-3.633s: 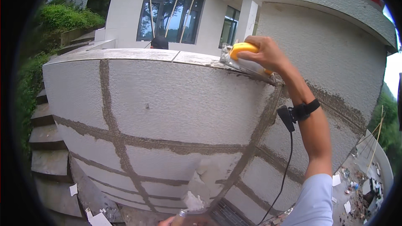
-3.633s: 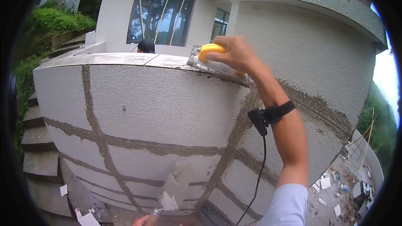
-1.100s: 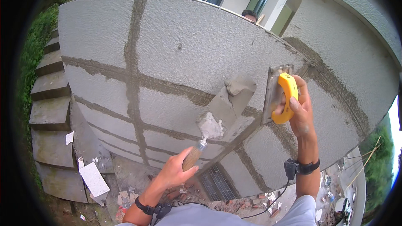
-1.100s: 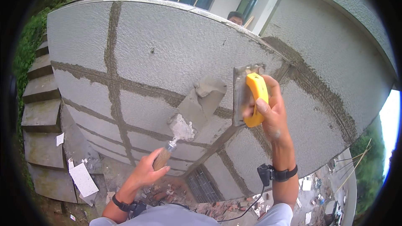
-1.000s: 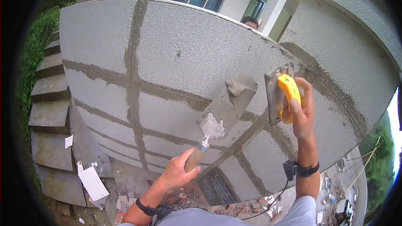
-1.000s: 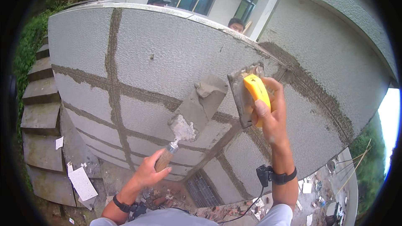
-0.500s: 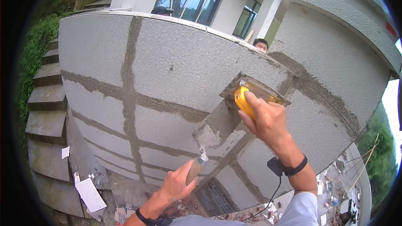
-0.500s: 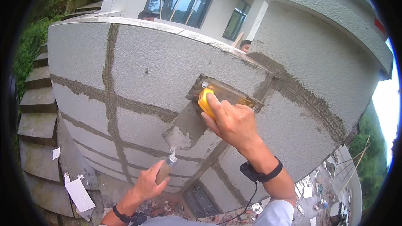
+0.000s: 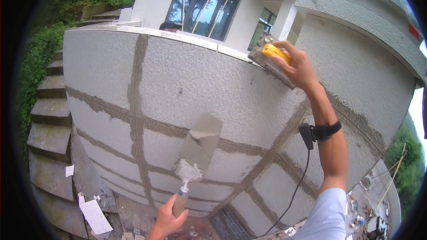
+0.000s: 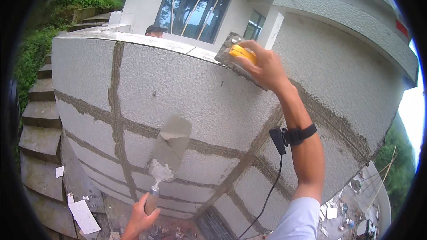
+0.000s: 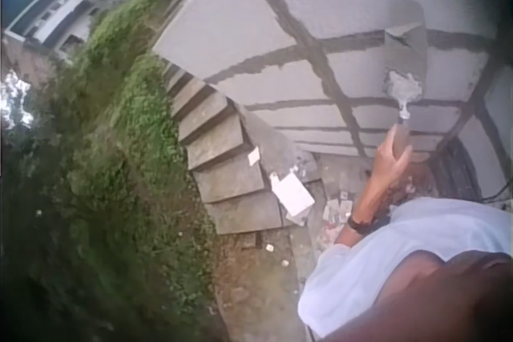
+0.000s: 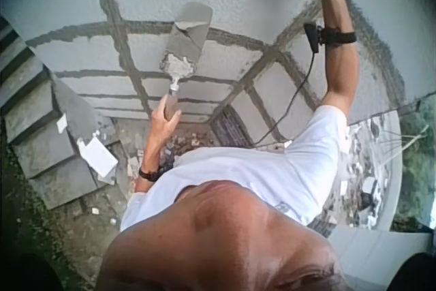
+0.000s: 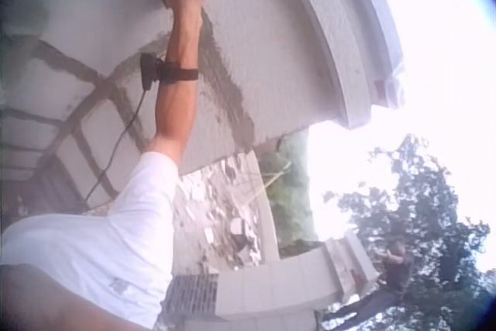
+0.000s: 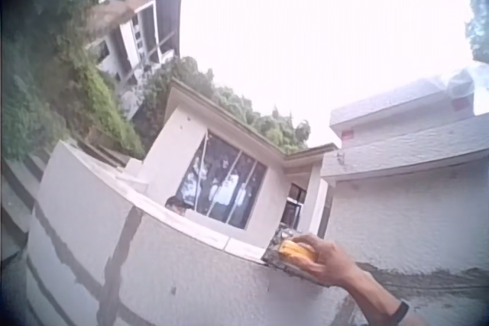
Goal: Applying mortar and smoothing joints on an exterior tiled wall.
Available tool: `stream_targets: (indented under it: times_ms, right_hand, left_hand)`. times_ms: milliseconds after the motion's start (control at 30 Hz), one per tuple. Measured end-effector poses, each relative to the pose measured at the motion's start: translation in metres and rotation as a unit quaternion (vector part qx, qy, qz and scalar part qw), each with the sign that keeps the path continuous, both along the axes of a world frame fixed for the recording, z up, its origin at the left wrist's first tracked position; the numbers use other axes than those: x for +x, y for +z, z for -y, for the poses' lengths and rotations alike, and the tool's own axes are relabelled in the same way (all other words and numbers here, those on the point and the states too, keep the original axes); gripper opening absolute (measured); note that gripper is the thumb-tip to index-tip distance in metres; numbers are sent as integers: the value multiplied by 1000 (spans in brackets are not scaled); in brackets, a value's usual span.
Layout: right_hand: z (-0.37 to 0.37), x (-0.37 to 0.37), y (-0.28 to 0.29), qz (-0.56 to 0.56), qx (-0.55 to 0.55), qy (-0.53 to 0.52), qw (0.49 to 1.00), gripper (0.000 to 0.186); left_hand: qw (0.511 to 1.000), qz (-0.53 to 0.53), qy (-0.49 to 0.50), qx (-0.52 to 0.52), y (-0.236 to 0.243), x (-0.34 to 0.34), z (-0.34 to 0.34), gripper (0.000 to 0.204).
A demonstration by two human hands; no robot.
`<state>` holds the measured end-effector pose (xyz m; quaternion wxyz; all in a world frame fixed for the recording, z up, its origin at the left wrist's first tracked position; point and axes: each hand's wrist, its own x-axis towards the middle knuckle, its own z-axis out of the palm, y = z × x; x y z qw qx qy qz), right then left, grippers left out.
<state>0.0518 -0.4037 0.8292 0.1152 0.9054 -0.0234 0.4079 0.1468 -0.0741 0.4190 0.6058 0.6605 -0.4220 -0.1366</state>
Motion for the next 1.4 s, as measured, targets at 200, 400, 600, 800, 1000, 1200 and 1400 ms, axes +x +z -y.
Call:
stream_targets:
  times_ms: [200, 400, 600, 800, 1000, 1200, 1400]
  right_hand:
    - [14, 32, 12, -67, -101, -85, 989, 39]
    - [9, 43, 24, -33, -5, -11, 999, 36]
    - [-6, 78, 20, -119, 31, -19, 992, 41]
    - [-17, 84, 34, -94, 12, -80, 992, 38]
    - [-32, 44, -17, -3, -64, 24, 998, 40]
    - [-99, 6, -153, -9, -144, 144, 979, 50]
    - [-133, 1, -238, -25, -113, 113, 987, 66]
  left_hand:
    - [995, -66, 60, 45, -6, 1, -21, 64]
    - [988, -101, 77, 90, -8, 9, -29, 66]
    - [980, -75, 70, 173, -13, 16, -34, 67]
    - [978, -94, 75, 170, -21, 13, -40, 65]
    - [997, -22, 56, 56, -22, 30, -42, 58]
    - [1000, 6, 17, 8, 10, 40, -29, 60]
    - [991, 111, 22, -68, 29, 42, -5, 60]
